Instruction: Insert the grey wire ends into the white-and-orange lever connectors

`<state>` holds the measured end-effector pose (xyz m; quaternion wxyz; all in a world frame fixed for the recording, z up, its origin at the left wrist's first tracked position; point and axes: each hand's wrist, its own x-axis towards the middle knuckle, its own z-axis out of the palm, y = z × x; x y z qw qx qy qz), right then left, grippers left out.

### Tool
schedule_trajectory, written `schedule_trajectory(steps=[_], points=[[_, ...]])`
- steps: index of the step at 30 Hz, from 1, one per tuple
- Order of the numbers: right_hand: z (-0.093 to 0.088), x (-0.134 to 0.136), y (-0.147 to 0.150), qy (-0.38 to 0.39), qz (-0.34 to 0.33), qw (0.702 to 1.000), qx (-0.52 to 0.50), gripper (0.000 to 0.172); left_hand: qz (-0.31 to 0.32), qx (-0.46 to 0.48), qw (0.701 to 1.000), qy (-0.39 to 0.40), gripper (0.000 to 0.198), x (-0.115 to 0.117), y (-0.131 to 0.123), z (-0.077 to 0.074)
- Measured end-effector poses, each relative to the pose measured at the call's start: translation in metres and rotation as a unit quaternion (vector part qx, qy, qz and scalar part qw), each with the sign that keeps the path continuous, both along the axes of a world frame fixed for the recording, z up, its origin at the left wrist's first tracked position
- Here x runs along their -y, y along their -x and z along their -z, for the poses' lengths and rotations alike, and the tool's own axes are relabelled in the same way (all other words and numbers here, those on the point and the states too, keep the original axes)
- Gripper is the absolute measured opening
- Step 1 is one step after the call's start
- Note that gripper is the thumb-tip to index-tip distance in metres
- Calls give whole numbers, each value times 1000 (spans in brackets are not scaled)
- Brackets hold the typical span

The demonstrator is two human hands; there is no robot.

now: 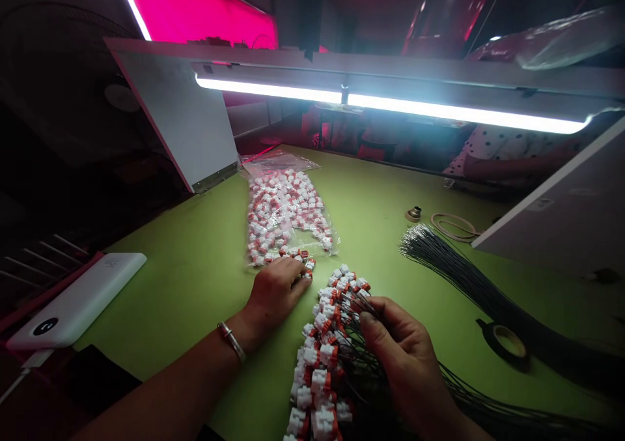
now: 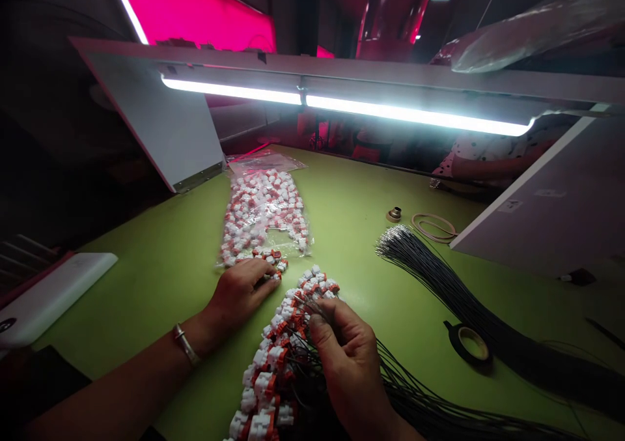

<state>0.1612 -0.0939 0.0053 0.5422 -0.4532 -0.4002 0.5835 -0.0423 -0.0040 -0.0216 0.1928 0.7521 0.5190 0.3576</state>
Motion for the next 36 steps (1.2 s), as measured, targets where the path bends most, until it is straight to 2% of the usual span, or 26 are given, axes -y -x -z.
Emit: schedule_trajectory(steps=[2, 5, 8, 10, 13, 16, 23, 29, 36], points=[[-1, 0, 0, 14, 7, 999, -28, 24, 15, 32, 999, 3, 6, 7, -3, -2], [0, -2, 1, 22, 4, 999, -39, 26, 42, 173, 981, 80, 15, 21, -6, -10], [2, -4, 0, 28, -4, 998, -53, 24, 90, 329, 917, 205, 19, 34, -10, -22], [3, -4, -1, 32, -11, 998, -57, 24, 124, 364, 887, 255, 16, 42, -12, -31], [0, -3, -1, 32, -22, 998, -50, 24, 155, 386, 859, 298, 13, 48, -15, -39], [-3, -2, 1, 33, -41, 998, -46, 23, 163, 401, 845, 313, 12, 51, -17, -41], [-3, 0, 2, 52, -76, 995, -33, 28, 171, 419, 830, 327, 12, 53, -19, -39], [-4, 1, 2, 3, -55, 998, -2, 24, 171, 427, 814, 354, 9, 54, -19, -39], [-5, 1, 1, -17, -49, 997, 48, 30, 177, 429, 811, 356, 9, 56, -18, -36]])
